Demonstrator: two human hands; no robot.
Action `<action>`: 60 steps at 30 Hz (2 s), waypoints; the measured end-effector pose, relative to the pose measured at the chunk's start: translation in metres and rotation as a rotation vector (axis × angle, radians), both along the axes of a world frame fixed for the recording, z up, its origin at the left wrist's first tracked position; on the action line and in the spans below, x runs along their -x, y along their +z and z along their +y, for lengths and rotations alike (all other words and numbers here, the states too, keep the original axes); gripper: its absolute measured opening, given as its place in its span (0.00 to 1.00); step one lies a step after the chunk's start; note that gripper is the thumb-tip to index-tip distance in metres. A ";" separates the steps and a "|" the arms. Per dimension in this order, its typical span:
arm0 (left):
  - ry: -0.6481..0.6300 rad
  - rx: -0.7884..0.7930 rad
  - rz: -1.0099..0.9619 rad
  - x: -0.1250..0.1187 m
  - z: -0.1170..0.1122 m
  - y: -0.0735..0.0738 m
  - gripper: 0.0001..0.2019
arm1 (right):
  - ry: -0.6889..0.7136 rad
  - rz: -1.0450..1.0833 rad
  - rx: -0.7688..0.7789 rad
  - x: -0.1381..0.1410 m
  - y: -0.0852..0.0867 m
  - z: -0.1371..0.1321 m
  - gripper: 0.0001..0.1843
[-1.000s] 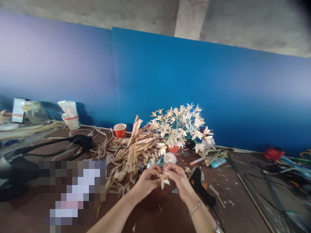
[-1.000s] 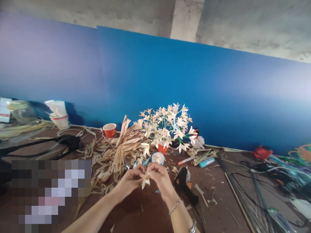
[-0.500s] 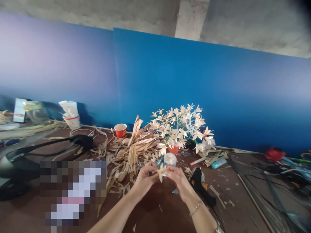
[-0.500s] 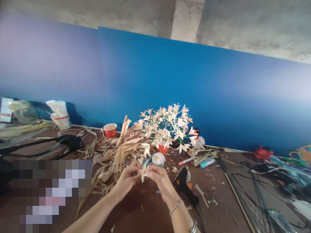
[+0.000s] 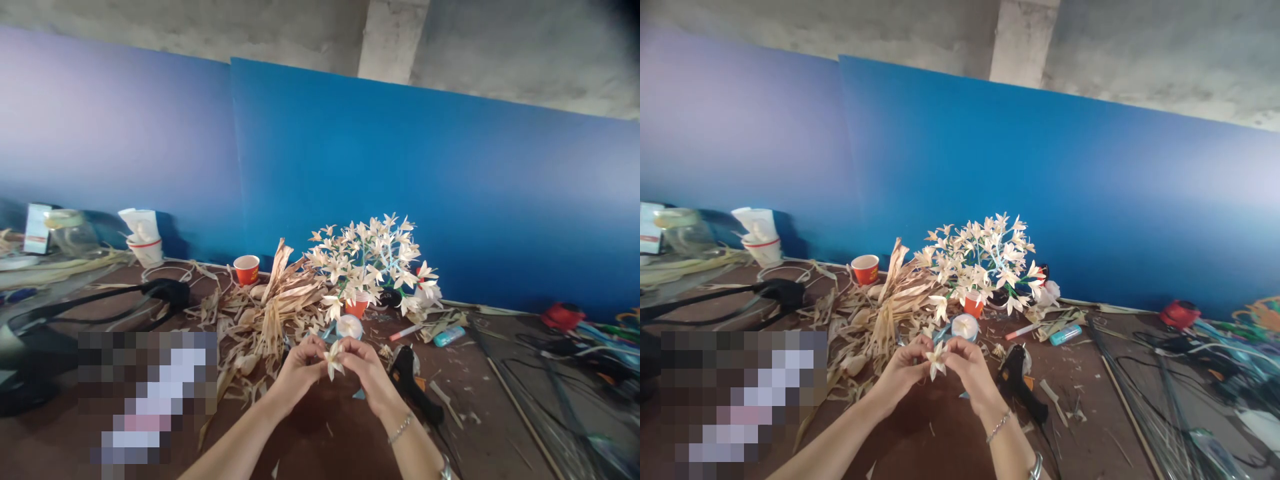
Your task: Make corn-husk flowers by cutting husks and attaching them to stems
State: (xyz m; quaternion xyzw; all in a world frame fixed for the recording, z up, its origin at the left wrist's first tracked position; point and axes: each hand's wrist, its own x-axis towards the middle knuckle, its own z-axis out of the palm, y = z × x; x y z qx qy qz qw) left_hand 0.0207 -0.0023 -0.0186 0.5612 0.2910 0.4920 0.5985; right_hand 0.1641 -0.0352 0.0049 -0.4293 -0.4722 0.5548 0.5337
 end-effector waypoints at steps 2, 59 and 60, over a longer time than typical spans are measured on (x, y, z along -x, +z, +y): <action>0.014 -0.050 0.045 0.000 0.001 -0.002 0.11 | -0.022 -0.027 0.050 0.000 -0.004 0.002 0.08; 0.308 -0.121 0.304 0.000 0.000 -0.002 0.06 | -0.436 -1.253 -0.810 0.012 0.004 -0.013 0.06; 0.318 -0.131 0.302 -0.001 -0.001 -0.002 0.07 | -0.453 -1.254 -0.809 0.012 0.003 -0.013 0.06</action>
